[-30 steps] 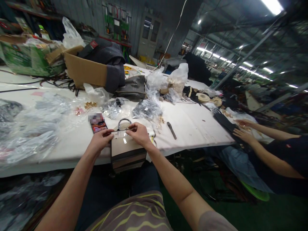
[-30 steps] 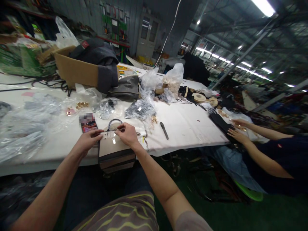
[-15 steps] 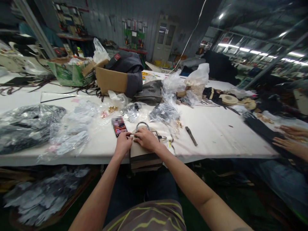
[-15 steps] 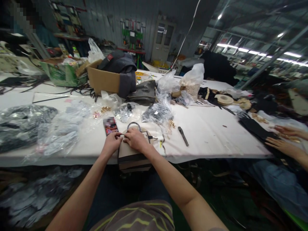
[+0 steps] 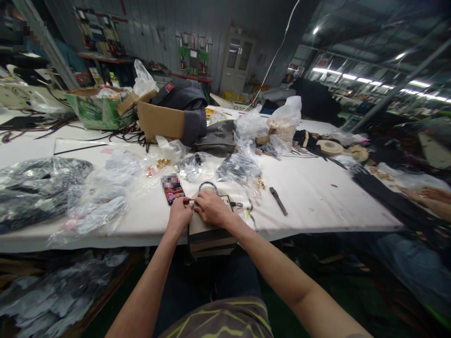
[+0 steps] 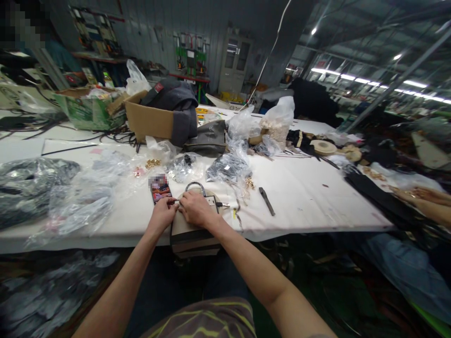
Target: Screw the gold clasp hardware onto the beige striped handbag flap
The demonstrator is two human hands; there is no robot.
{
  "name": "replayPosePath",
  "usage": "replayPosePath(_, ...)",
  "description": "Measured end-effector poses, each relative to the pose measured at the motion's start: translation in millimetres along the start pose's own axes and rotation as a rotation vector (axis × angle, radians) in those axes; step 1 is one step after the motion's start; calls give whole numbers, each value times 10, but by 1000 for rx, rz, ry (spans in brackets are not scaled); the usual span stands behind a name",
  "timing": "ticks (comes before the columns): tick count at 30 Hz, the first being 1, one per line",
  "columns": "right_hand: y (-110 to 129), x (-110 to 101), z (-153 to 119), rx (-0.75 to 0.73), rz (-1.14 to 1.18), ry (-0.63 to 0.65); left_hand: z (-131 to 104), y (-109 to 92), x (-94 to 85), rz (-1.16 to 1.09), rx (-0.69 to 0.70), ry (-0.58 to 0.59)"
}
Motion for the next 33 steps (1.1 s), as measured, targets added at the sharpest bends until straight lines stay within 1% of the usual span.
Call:
replayPosePath(4,13,12,-17,6,36,-39,50,119,-1,-5,49,30)
replayPosePath(7,8,20,-27,14,87,-52,81,156,-24,-28,74,71)
replayPosePath(12,12,42,-28,41,113,-81,94,107,-31,-35,65,59)
replayPosePath(15,25,51,-24,53,120,-68,96,65,-32,-9,61,51)
replayPosePath(19,-9,46,-11,58,167,-59,112,28,-67,14,57,72)
replayPosePath(21,-56,38,-7,48,281,-90,118,23,-87,5,47,97)
replayPosePath(22,-85,32,-8,60,368,-131,120,23,-96,-3,38,108)
replayPosePath(23,-113,27,-10,90,469,-185,120,26,-103,-14,26,116)
replayPosePath(25,-162,23,-19,203,685,-298,120,33,-114,-29,9,118)
replayPosePath(26,-176,25,-23,265,784,-328,120,36,-118,-32,9,113)
replayPosePath(28,-177,28,-27,350,929,-327,123,38,-122,-31,25,109)
replayPosePath(29,-166,27,-26,368,963,-313,125,39,-123,-30,33,109)
replayPosePath(33,-90,8,-4,323,915,-254,129,53,-116,-47,21,108)
Point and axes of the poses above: each hand's wrist, its own z-axis towards the middle knuckle, its own x-axis out of the palm, y = z × x, the point moved 1 cm from there along z, towards the middle knuckle, and after that the axes turned 5 degrees about y, right-handed, at the moved point
